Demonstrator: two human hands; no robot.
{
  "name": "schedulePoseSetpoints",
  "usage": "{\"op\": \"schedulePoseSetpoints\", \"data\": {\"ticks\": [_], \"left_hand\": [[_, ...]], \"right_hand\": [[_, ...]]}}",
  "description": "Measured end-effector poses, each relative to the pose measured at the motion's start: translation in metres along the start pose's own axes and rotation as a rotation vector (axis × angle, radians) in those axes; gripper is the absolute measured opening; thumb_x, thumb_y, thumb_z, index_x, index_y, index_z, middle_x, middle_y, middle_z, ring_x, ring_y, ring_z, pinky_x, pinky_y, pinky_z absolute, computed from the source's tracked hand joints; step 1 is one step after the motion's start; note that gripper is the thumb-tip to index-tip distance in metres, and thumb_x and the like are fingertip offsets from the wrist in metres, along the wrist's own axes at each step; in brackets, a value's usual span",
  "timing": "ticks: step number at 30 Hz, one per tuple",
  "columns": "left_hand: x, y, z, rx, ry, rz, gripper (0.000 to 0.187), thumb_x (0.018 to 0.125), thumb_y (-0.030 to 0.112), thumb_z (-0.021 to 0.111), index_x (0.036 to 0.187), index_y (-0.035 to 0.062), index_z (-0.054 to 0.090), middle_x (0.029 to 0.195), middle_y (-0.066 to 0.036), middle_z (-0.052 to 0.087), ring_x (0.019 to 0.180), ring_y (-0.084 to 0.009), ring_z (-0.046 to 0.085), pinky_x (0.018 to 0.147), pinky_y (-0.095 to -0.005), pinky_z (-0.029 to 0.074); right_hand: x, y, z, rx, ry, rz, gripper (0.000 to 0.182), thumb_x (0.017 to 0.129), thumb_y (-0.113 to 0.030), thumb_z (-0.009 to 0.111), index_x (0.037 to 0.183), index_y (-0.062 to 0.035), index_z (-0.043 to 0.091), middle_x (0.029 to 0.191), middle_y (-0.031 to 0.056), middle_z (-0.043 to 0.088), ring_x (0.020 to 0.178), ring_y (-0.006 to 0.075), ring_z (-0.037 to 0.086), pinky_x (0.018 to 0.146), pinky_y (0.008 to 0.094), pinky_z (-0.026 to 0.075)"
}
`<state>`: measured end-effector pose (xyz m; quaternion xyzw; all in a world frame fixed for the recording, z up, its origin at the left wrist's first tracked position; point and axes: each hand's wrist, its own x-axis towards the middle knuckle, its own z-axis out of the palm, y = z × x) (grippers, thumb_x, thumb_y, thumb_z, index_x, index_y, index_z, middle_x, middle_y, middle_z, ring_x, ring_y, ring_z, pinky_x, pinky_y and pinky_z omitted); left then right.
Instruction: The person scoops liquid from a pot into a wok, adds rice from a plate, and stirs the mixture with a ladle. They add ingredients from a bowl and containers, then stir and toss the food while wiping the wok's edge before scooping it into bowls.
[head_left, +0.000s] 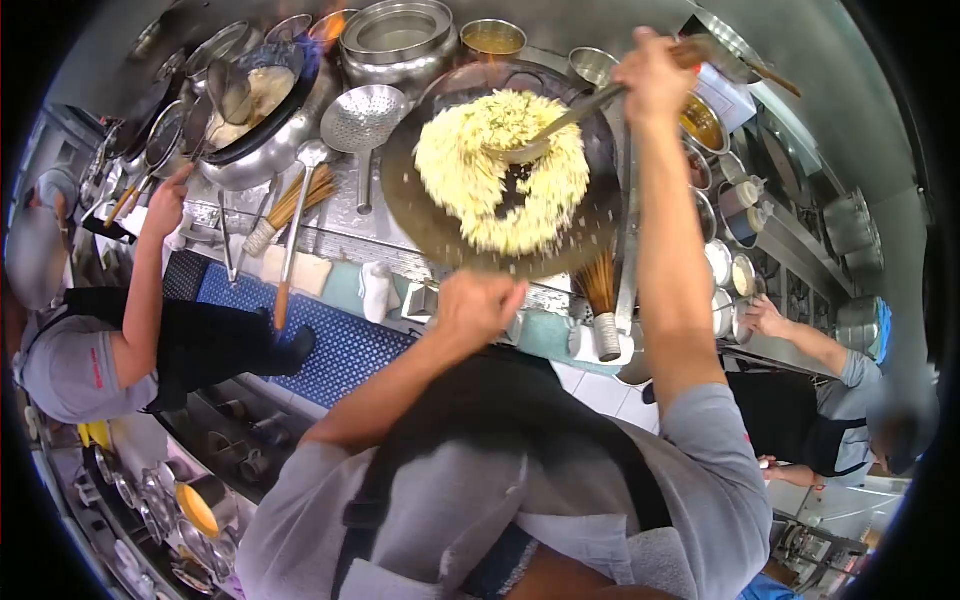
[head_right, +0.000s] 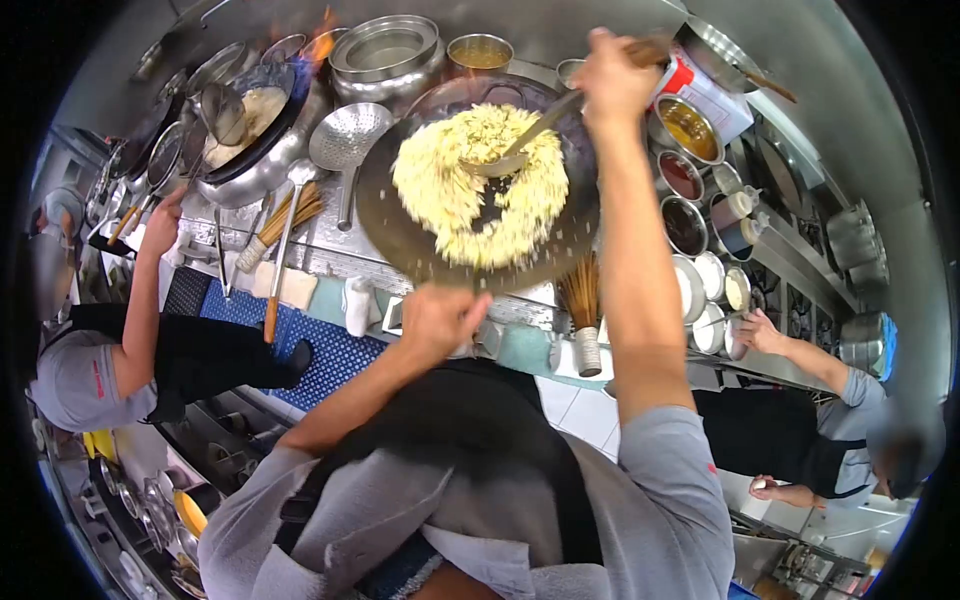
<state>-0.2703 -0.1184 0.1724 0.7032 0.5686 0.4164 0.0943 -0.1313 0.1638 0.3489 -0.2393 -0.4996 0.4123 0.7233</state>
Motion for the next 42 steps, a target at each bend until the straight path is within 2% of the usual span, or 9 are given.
{"op": "schedulePoseSetpoints", "data": {"ticks": [6, 12, 14, 18, 24, 30, 36, 38, 42], "left_hand": [[0.071, -0.043, 0.045, -0.007, 0.104, 0.009, 0.037, 0.09, 0.029, 0.074, 0.061, 0.0097, 0.063, 0.055, -0.011, 0.06, 0.051, -0.0336, 0.06, 0.049, -0.0446, 0.046], [-0.051, -0.021, 0.019, -0.009, -0.06, -0.022, 0.034, 0.082, 0.033, 0.082, 0.064, 0.011, 0.062, 0.059, -0.012, 0.062, 0.054, -0.0349, 0.061, 0.054, -0.0476, 0.049], [-0.019, -0.006, -0.005, 0.023, 0.087, 0.165, 0.036, 0.083, 0.03, 0.081, 0.062, 0.0109, 0.06, 0.058, -0.012, 0.062, 0.052, -0.0319, 0.06, 0.05, -0.0439, 0.047], [0.085, -0.047, 0.022, -0.073, 0.033, 0.008, 0.033, 0.088, 0.031, 0.077, 0.067, 0.007, 0.067, 0.059, -0.013, 0.063, 0.051, -0.0338, 0.062, 0.05, -0.0429, 0.048], [-0.032, -0.011, 0.013, -0.08, 0.001, 0.022, 0.031, 0.085, 0.03, 0.079, 0.065, 0.0099, 0.066, 0.061, -0.014, 0.065, 0.055, -0.0325, 0.064, 0.054, -0.0446, 0.05], [0.077, -0.037, 0.025, -0.038, 0.023, -0.063, 0.03, 0.086, 0.031, 0.078, 0.066, 0.011, 0.069, 0.063, -0.014, 0.065, 0.058, -0.033, 0.065, 0.053, -0.0441, 0.048], [-0.034, -0.014, 0.01, -0.067, 0.051, 0.08, 0.027, 0.082, 0.024, 0.082, 0.064, 0.0117, 0.064, 0.063, -0.01, 0.065, 0.055, -0.0313, 0.062, 0.052, -0.0433, 0.048], [-0.009, -0.008, -0.008, 0.04, 0.115, 0.261, 0.029, 0.08, 0.021, 0.083, 0.061, 0.0119, 0.062, 0.057, -0.008, 0.061, 0.051, -0.0288, 0.059, 0.051, -0.0394, 0.047], [0.082, -0.051, 0.035, -0.025, 0.115, 0.089, 0.032, 0.084, 0.025, 0.08, 0.064, 0.0077, 0.063, 0.059, -0.011, 0.062, 0.055, -0.0337, 0.063, 0.053, -0.0419, 0.049]], "right_hand": [[-0.07, -0.046, 0.018, 0.033, -0.049, 0.105, 0.033, 0.091, -0.003, 0.07, 0.065, -0.009, 0.051, 0.051, 0.001, 0.048, 0.04, 0.0111, 0.042, 0.041, 0.0312, 0.041], [-0.012, -0.043, 0.006, 0.096, 0.055, -0.02, 0.037, 0.094, -0.01, 0.07, 0.066, -0.0139, 0.046, 0.049, -0.0008, 0.039, 0.04, 0.0132, 0.039, 0.045, 0.0345, 0.041], [-0.03, -0.022, 0.002, 0.041, 0.112, -0.006, 0.039, 0.094, -0.012, 0.071, 0.065, -0.0141, 0.045, 0.049, -0.0009, 0.039, 0.039, 0.0134, 0.038, 0.044, 0.0345, 0.04], [-0.091, -0.034, 0.025, 0.112, -0.065, 0.034, 0.037, 0.092, -0.007, 0.074, 0.063, -0.0095, 0.05, 0.048, 0.001, 0.047, 0.037, 0.0127, 0.044, 0.039, 0.031, 0.041], [-0.017, -0.032, 0.019, 0.059, 0.084, -0.078, 0.042, 0.092, -0.009, 0.072, 0.06, -0.0126, 0.045, 0.048, 0.0003, 0.042, 0.037, 0.0131, 0.038, 0.039, 0.0318, 0.039], [-0.076, -0.049, 0.022, -0.021, 0.026, -0.051, 0.035, 0.092, -0.005, 0.074, 0.064, -0.0095, 0.053, 0.049, 0.0022, 0.051, 0.036, 0.012, 0.047, 0.036, 0.028, 0.038], [-0.015, -0.022, 0.002, 0.135, 0.115, -0.105, 0.035, 0.093, -0.006, 0.07, 0.066, -0.0117, 0.048, 0.052, -0.0022, 0.042, 0.039, 0.0116, 0.038, 0.042, 0.0331, 0.039], [-0.035, -0.023, -0.002, 0.21, 0.052, 0.011, 0.038, 0.093, -0.007, 0.071, 0.065, -0.0117, 0.046, 0.051, -0.0017, 0.042, 0.039, 0.0112, 0.038, 0.042, 0.0322, 0.038], [-0.096, -0.019, 0.02, 0.134, -0.017, 0.033, 0.038, 0.093, -0.006, 0.071, 0.063, -0.0108, 0.048, 0.047, 0.0006, 0.046, 0.037, 0.0107, 0.042, 0.039, 0.0296, 0.039]]}}
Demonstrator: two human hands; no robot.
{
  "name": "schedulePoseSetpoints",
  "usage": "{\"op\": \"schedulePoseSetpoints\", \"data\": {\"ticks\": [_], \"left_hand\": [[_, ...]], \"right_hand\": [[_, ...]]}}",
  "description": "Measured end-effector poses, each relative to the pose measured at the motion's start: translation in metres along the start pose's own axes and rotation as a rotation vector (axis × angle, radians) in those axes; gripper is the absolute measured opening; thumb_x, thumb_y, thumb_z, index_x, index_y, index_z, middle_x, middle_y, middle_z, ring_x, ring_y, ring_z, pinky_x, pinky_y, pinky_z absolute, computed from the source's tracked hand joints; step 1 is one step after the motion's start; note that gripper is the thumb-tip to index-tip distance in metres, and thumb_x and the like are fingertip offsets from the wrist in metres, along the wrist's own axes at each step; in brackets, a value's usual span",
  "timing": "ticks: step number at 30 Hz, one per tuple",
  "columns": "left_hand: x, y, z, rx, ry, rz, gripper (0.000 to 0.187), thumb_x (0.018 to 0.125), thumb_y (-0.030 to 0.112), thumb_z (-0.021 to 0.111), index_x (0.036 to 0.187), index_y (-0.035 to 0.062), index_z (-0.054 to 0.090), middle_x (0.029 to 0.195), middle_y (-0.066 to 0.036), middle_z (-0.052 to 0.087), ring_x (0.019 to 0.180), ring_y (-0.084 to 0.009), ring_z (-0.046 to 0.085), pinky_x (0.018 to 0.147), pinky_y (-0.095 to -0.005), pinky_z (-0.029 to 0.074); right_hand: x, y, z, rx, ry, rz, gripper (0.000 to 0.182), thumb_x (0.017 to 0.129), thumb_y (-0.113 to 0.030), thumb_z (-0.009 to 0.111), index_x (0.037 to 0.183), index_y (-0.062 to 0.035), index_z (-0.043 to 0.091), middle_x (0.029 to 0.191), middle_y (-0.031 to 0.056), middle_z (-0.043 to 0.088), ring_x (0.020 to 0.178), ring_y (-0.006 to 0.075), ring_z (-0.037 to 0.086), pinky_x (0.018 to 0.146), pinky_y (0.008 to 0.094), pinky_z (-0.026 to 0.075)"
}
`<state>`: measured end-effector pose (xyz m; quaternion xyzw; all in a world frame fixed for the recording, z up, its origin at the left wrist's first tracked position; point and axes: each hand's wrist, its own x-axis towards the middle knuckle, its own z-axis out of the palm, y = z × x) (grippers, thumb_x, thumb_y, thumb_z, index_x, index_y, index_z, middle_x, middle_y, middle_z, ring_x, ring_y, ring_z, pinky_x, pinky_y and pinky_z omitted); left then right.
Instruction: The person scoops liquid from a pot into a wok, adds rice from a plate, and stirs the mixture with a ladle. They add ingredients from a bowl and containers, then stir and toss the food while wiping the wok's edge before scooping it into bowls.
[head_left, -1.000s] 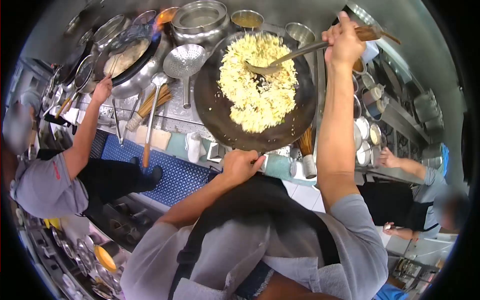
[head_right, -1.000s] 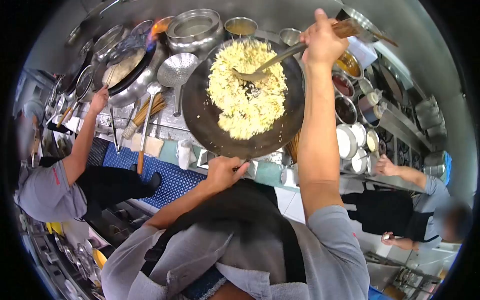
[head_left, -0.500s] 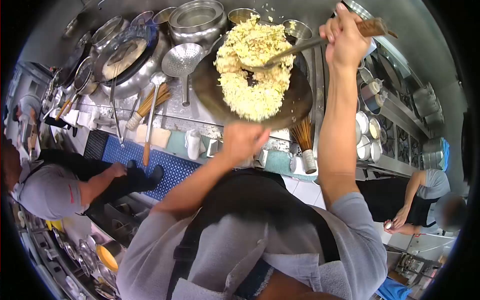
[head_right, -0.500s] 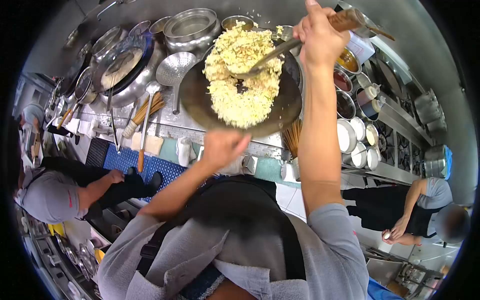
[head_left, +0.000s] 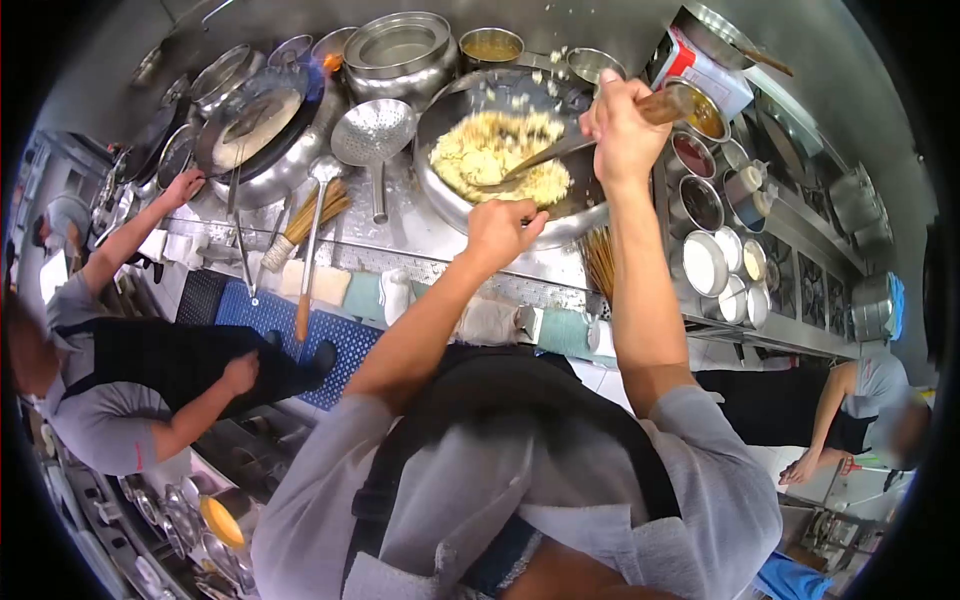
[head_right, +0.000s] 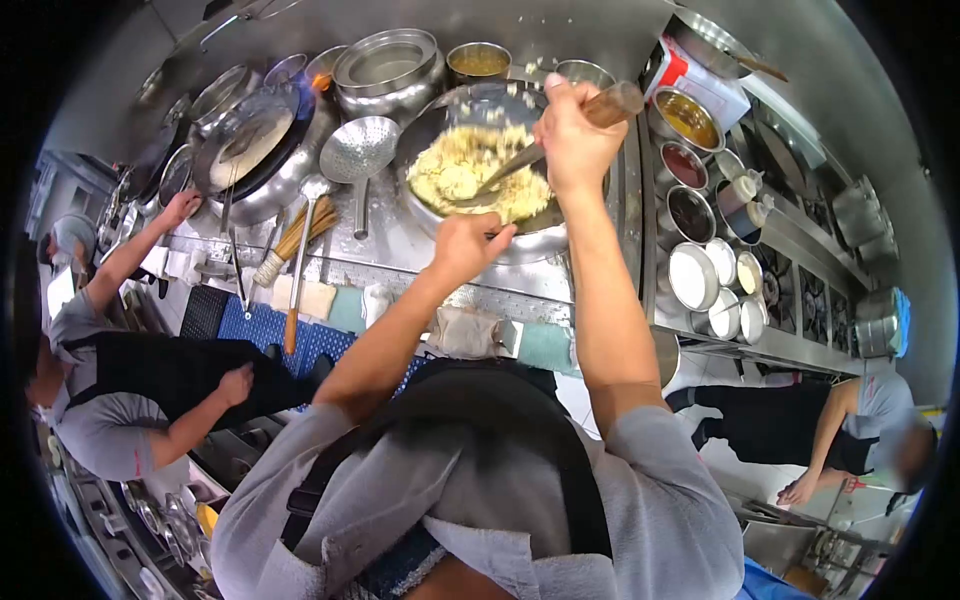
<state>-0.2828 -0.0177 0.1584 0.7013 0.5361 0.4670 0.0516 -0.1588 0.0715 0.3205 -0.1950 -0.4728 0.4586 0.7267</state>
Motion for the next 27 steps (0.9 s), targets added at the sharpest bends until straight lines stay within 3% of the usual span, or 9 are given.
{"op": "schedulePoseSetpoints", "data": {"ticks": [2, 6, 7, 11, 14, 19, 21, 24, 27], "left_hand": [[-0.023, 0.005, 0.011, -0.01, -0.058, -0.095, 0.03, 0.084, 0.027, 0.081, 0.067, 0.0072, 0.066, 0.065, -0.014, 0.066, 0.059, -0.0365, 0.065, 0.056, -0.0445, 0.051], [-0.097, 0.048, -0.036, 0.032, -0.182, -0.038, 0.031, 0.084, 0.029, 0.08, 0.066, 0.0078, 0.066, 0.065, -0.013, 0.067, 0.059, -0.034, 0.067, 0.057, -0.0453, 0.052], [-0.087, 0.055, -0.044, -0.067, -0.014, 0.113, 0.031, 0.085, 0.029, 0.079, 0.066, 0.0079, 0.066, 0.062, -0.011, 0.066, 0.057, -0.0316, 0.067, 0.055, -0.0426, 0.052], [-0.001, 0.021, -0.029, -0.017, -0.048, 0.026, 0.028, 0.085, 0.028, 0.079, 0.067, 0.01, 0.068, 0.06, -0.012, 0.065, 0.053, -0.0311, 0.065, 0.051, -0.0426, 0.049], [-0.033, 0.017, 0.001, -0.01, -0.1, -0.113, 0.033, 0.085, 0.029, 0.079, 0.064, 0.0085, 0.065, 0.057, -0.012, 0.063, 0.049, -0.0305, 0.062, 0.047, -0.0415, 0.046], [-0.056, 0.025, -0.025, 0.036, -0.072, 0.062, 0.037, 0.085, 0.03, 0.079, 0.063, 0.0078, 0.061, 0.06, -0.013, 0.065, 0.051, -0.0313, 0.063, 0.049, -0.042, 0.047], [-0.027, -0.004, 0.001, -0.022, -0.066, -0.058, 0.032, 0.086, 0.031, 0.078, 0.067, 0.0085, 0.065, 0.062, -0.014, 0.065, 0.055, -0.0355, 0.064, 0.052, -0.0449, 0.049], [0.001, -0.045, 0.034, 0.017, -0.154, -0.114, 0.029, 0.087, 0.03, 0.077, 0.074, 0.0069, 0.066, 0.063, -0.015, 0.065, 0.061, -0.0386, 0.064, 0.062, -0.0477, 0.051], [0.005, -0.051, 0.043, 0.028, -0.234, -0.125, 0.028, 0.089, 0.032, 0.076, 0.079, 0.0071, 0.068, 0.067, -0.016, 0.067, 0.068, -0.0398, 0.065, 0.071, -0.0481, 0.052]], "right_hand": [[0.01, 0.024, -0.005, -0.22, 0.09, -0.085, 0.037, 0.093, -0.008, 0.071, 0.064, -0.0095, 0.05, 0.046, 0.0011, 0.047, 0.036, 0.0115, 0.044, 0.04, 0.0297, 0.041], [0.068, -0.008, -0.026, 0.032, 0.018, -0.068, 0.038, 0.092, -0.008, 0.072, 0.062, -0.0105, 0.049, 0.051, 0.0008, 0.048, 0.041, 0.0117, 0.044, 0.046, 0.0309, 0.043], [0.065, -0.027, -0.022, 0.034, -0.03, -0.068, 0.039, 0.092, -0.008, 0.072, 0.061, -0.011, 0.048, 0.051, 0.0004, 0.047, 0.041, 0.0113, 0.042, 0.047, 0.0311, 0.043], [0.022, -0.03, -0.02, -0.096, -0.012, -0.05, 0.038, 0.093, -0.007, 0.072, 0.063, -0.0098, 0.05, 0.052, 0.0014, 0.05, 0.041, 0.0114, 0.045, 0.044, 0.0298, 0.043], [0.036, 0.02, -0.036, -0.196, 0.124, -0.034, 0.038, 0.093, -0.006, 0.072, 0.065, -0.0111, 0.047, 0.052, 0.0012, 0.046, 0.041, 0.0127, 0.041, 0.046, 0.034, 0.042], [0.071, -0.032, -0.011, 0.072, 0.001, -0.277, 0.037, 0.097, -0.013, 0.07, 0.067, -0.0093, 0.048, 0.05, 0.0016, 0.044, 0.042, 0.0115, 0.041, 0.045, 0.032, 0.039], [0.057, -0.034, -0.008, 0.1, -0.102, -0.377, 0.039, 0.097, -0.015, 0.071, 0.066, -0.009, 0.048, 0.05, 0.0011, 0.046, 0.041, 0.0087, 0.04, 0.043, 0.0291, 0.038], [0.039, 0.063, -0.03, -0.233, -0.046, -0.241, 0.034, 0.095, -0.015, 0.074, 0.067, -0.0091, 0.055, 0.053, -0.0029, 0.049, 0.043, 0.0078, 0.047, 0.043, 0.0264, 0.039], [0.078, 0.087, -0.028, -0.233, -0.036, -0.039, 0.03, 0.093, -0.013, 0.075, 0.069, -0.009, 0.057, 0.056, -0.0031, 0.052, 0.045, 0.0078, 0.049, 0.043, 0.0262, 0.039]]}}
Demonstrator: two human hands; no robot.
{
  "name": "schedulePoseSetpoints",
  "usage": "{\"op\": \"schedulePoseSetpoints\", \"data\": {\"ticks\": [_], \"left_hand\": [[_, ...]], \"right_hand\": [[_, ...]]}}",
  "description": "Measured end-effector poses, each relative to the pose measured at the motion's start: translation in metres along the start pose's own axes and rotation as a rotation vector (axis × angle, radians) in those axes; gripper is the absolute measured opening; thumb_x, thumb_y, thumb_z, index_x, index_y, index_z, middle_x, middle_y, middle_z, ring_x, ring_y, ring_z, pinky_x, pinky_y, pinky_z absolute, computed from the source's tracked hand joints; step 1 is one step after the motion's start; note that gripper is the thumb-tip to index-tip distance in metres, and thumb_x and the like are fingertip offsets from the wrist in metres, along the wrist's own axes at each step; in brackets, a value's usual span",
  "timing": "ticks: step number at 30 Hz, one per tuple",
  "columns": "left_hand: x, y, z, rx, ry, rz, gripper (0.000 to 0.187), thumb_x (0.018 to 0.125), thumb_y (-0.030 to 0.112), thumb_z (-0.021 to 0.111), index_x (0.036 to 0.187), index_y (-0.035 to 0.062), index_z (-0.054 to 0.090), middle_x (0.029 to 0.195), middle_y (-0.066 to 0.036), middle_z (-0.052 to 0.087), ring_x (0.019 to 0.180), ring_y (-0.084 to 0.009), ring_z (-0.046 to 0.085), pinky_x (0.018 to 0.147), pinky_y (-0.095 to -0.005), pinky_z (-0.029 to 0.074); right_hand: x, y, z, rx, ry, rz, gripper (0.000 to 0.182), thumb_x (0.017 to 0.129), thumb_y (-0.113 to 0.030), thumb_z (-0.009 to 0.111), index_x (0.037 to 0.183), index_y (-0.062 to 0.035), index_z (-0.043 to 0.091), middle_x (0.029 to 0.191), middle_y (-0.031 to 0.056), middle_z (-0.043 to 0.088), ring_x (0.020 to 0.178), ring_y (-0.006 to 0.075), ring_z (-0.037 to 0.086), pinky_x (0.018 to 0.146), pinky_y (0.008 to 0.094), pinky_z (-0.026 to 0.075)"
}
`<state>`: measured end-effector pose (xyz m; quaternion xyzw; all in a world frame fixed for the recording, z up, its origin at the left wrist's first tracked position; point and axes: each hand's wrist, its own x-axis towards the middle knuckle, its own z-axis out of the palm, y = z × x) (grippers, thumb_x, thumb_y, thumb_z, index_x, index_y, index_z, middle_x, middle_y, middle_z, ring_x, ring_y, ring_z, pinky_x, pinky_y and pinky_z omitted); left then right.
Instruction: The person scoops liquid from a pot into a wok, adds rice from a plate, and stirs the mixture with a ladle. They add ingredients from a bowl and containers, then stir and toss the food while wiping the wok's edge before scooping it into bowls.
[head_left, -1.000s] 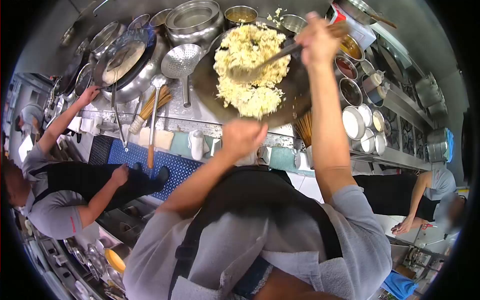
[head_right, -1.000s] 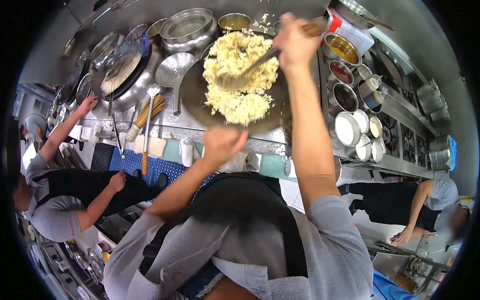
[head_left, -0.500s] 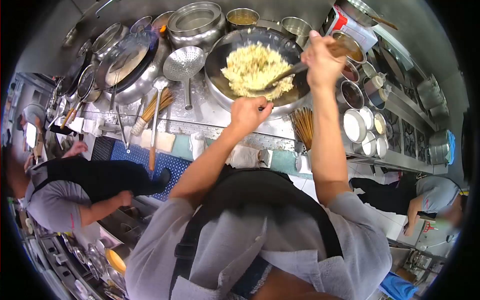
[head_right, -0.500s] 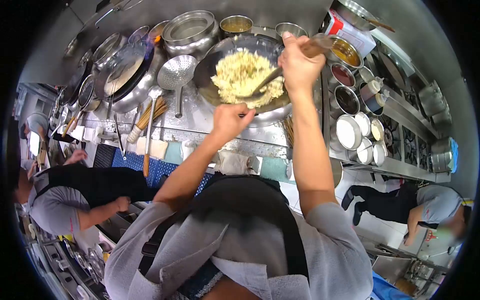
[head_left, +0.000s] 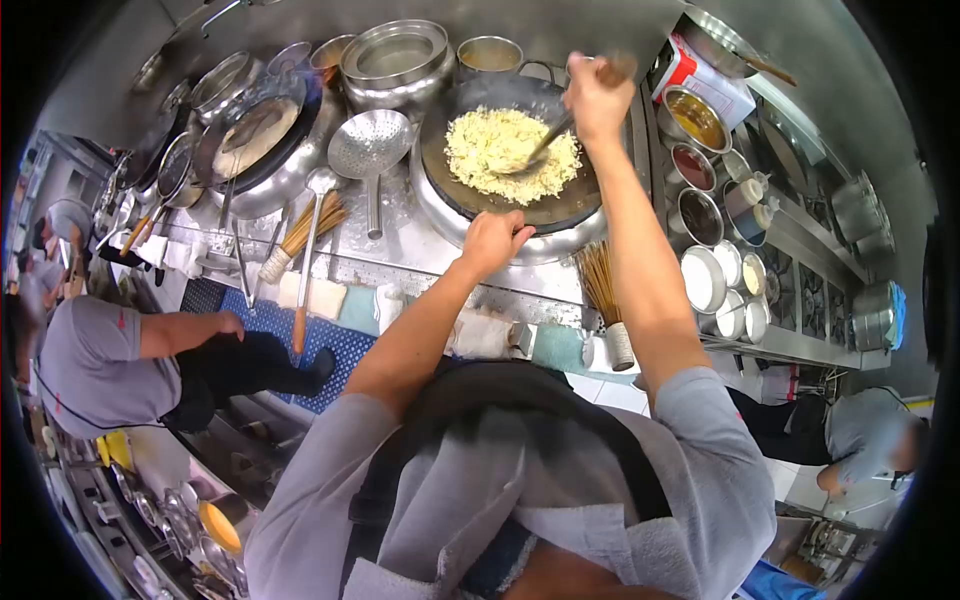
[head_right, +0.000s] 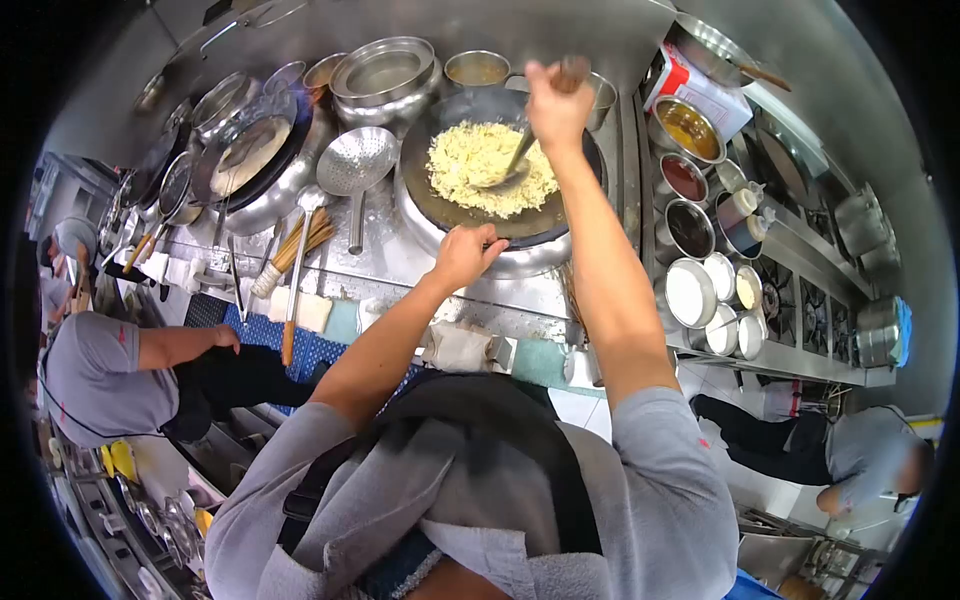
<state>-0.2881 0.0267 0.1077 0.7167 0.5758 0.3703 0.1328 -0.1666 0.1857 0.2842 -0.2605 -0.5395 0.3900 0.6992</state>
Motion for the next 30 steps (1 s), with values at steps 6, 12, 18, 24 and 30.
{"op": "schedulePoseSetpoints", "data": {"ticks": [6, 12, 18, 24, 30], "left_hand": [[-0.002, 0.001, -0.001, 0.031, -0.04, -0.021, 0.028, 0.09, 0.032, 0.074, 0.08, 0.007, 0.067, 0.07, -0.015, 0.067, 0.073, -0.0385, 0.065, 0.076, -0.0471, 0.049], [-0.004, -0.005, 0.004, 0.033, 0.021, 0.029, 0.026, 0.09, 0.03, 0.074, 0.081, 0.0067, 0.069, 0.072, -0.014, 0.068, 0.072, -0.0365, 0.065, 0.075, -0.0458, 0.049], [-0.003, -0.005, 0.002, -0.001, 0.005, 0.025, 0.027, 0.089, 0.029, 0.075, 0.079, 0.0058, 0.067, 0.074, -0.013, 0.068, 0.071, -0.0355, 0.063, 0.076, -0.0438, 0.047], [0.004, -0.003, -0.003, -0.007, -0.01, 0.007, 0.029, 0.089, 0.03, 0.075, 0.078, 0.0053, 0.066, 0.074, -0.014, 0.068, 0.071, -0.0367, 0.063, 0.075, -0.0457, 0.048], [-0.001, -0.006, 0.0, -0.017, 0.009, 0.03, 0.029, 0.089, 0.03, 0.075, 0.079, 0.0043, 0.066, 0.076, -0.015, 0.068, 0.072, -0.0371, 0.064, 0.075, -0.0461, 0.048]], "right_hand": [[-0.016, 0.018, 0.0, -0.038, -0.02, -0.095, 0.034, 0.094, -0.005, 0.07, 0.065, -0.0085, 0.053, 0.053, -0.002, 0.049, 0.041, 0.0084, 0.043, 0.039, 0.0272, 0.036], [-0.005, -0.017, 0.031, -0.008, -0.08, -0.151, 0.033, 0.093, -0.003, 0.07, 0.065, -0.0086, 0.053, 0.053, -0.0011, 0.05, 0.042, 0.0095, 0.047, 0.04, 0.0275, 0.039], [0.038, -0.029, 0.007, 0.024, -0.033, 0.019, 0.027, 0.092, -0.014, 0.074, 0.068, -0.0093, 0.062, 0.054, -0.0018, 0.055, 0.044, 0.0091, 0.049, 0.042, 0.0273, 0.036], [0.04, 0.034, -0.012, 0.175, 0.109, 0.066, 0.029, 0.09, -0.003, 0.072, 0.07, -0.0104, 0.052, 0.051, -0.0021, 0.043, 0.039, 0.0101, 0.038, 0.039, 0.0303, 0.035], [-0.006, 0.02, 0.036, -0.032, -0.059, -0.201, 0.035, 0.093, -0.006, 0.069, 0.063, -0.0091, 0.052, 0.05, 0.0005, 0.051, 0.042, 0.0102, 0.053, 0.039, 0.0287, 0.041]]}}
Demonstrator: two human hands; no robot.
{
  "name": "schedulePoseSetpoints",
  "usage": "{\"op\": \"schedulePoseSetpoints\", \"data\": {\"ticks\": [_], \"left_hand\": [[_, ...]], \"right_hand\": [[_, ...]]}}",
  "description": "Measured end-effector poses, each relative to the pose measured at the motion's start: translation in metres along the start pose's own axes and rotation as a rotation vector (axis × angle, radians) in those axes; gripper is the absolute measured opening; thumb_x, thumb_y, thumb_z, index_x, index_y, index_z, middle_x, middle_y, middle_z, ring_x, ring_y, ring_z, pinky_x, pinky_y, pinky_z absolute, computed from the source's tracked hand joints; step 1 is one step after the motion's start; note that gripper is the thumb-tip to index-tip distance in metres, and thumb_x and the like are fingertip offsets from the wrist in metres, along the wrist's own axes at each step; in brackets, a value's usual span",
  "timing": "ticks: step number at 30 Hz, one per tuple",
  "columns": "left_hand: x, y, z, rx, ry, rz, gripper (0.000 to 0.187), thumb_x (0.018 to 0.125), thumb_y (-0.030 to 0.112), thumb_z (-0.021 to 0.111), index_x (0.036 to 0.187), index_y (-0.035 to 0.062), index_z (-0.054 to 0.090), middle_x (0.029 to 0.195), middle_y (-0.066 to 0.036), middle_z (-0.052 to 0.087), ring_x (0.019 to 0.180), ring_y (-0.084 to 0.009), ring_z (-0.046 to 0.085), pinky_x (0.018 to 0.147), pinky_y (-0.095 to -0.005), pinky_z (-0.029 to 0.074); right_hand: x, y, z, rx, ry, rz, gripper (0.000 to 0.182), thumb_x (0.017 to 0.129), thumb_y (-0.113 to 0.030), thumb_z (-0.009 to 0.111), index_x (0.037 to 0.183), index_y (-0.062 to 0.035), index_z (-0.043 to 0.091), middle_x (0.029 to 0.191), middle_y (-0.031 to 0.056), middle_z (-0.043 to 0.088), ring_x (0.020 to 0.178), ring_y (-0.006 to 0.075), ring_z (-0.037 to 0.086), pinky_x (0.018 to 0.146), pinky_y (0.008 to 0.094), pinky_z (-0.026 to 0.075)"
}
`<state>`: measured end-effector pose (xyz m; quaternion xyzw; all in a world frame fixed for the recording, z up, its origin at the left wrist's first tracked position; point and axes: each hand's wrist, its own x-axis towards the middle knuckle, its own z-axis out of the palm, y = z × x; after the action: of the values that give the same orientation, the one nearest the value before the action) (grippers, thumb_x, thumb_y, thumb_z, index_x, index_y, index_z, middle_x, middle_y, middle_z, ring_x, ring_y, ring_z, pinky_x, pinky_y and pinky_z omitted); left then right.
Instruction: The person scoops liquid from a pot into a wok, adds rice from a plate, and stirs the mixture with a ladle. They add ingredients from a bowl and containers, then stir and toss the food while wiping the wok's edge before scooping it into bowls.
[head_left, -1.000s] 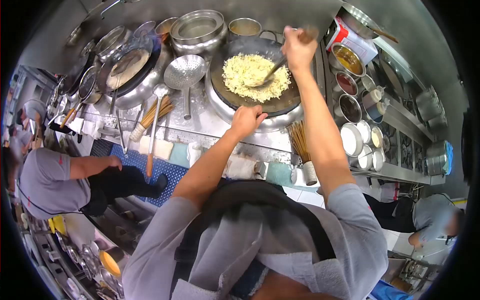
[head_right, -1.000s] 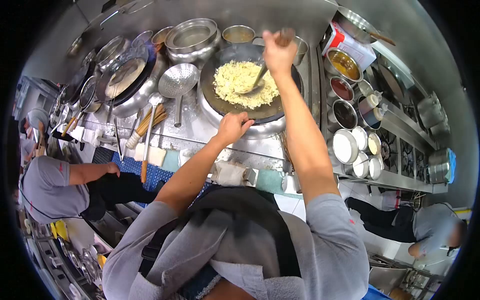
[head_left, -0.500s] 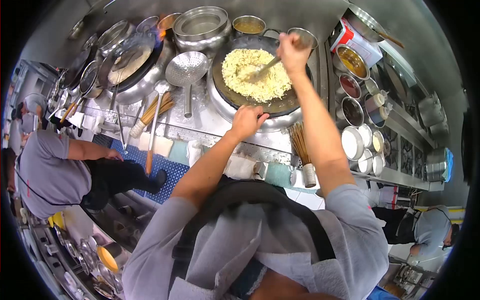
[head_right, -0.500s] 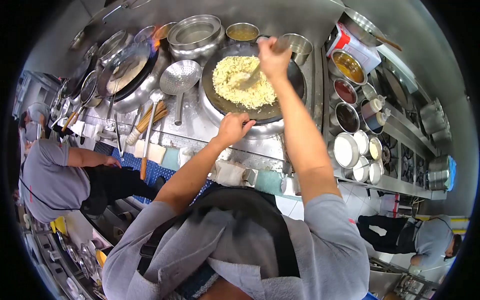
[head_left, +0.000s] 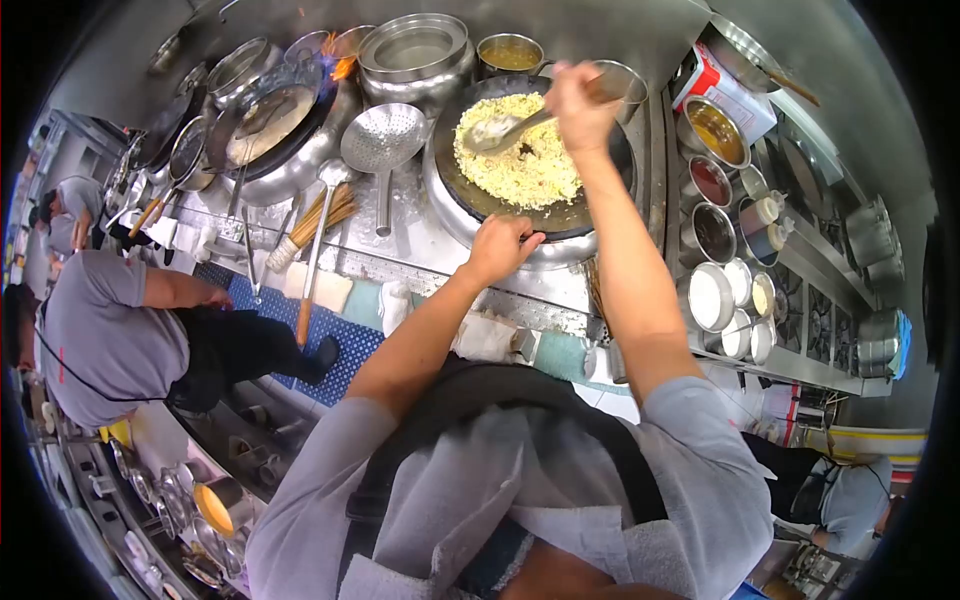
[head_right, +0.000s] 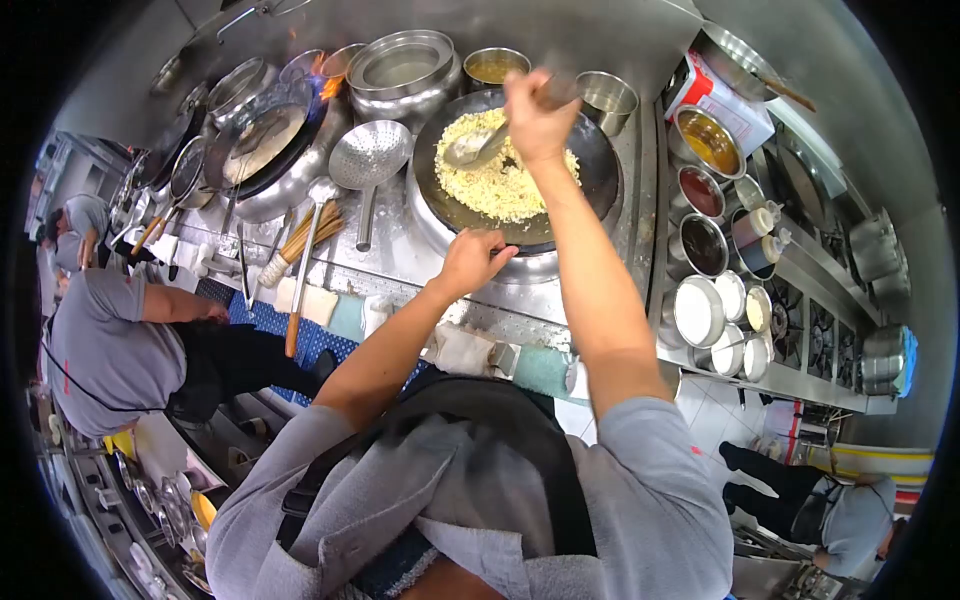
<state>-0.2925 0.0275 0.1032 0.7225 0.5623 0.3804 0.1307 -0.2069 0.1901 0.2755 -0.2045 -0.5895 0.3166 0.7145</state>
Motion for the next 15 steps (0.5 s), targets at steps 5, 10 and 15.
{"op": "schedulePoseSetpoints", "data": {"ticks": [5, 10, 15], "left_hand": [[0.005, -0.001, 0.001, -0.024, -0.02, -0.003, 0.03, 0.089, 0.031, 0.075, 0.079, 0.0039, 0.067, 0.076, -0.014, 0.068, 0.073, -0.0371, 0.064, 0.074, -0.0466, 0.048], [-0.002, -0.004, 0.003, -0.003, -0.009, -0.004, 0.03, 0.089, 0.032, 0.075, 0.078, 0.0043, 0.068, 0.076, -0.014, 0.069, 0.073, -0.0369, 0.064, 0.072, -0.0463, 0.048], [-0.001, -0.002, 0.002, -0.019, -0.025, -0.032, 0.028, 0.088, 0.03, 0.076, 0.078, 0.0044, 0.068, 0.078, -0.014, 0.069, 0.077, -0.0358, 0.065, 0.077, -0.0454, 0.047]], "right_hand": [[0.065, -0.038, -0.022, -0.017, -0.009, 0.177, 0.032, 0.093, -0.009, 0.072, 0.067, -0.0105, 0.053, 0.053, 0.0004, 0.052, 0.043, 0.0099, 0.048, 0.04, 0.0276, 0.039], [0.023, 0.024, -0.059, 0.1, 0.134, 0.157, 0.027, 0.093, -0.008, 0.07, 0.068, -0.0048, 0.06, 0.052, 0.0019, 0.055, 0.041, 0.0101, 0.05, 0.039, 0.0273, 0.04], [-0.011, -0.074, 0.002, 0.204, -0.118, 0.2, 0.028, 0.09, -0.01, 0.073, 0.066, -0.0072, 0.06, 0.056, -0.0016, 0.058, 0.048, 0.0089, 0.053, 0.047, 0.0261, 0.041]]}}
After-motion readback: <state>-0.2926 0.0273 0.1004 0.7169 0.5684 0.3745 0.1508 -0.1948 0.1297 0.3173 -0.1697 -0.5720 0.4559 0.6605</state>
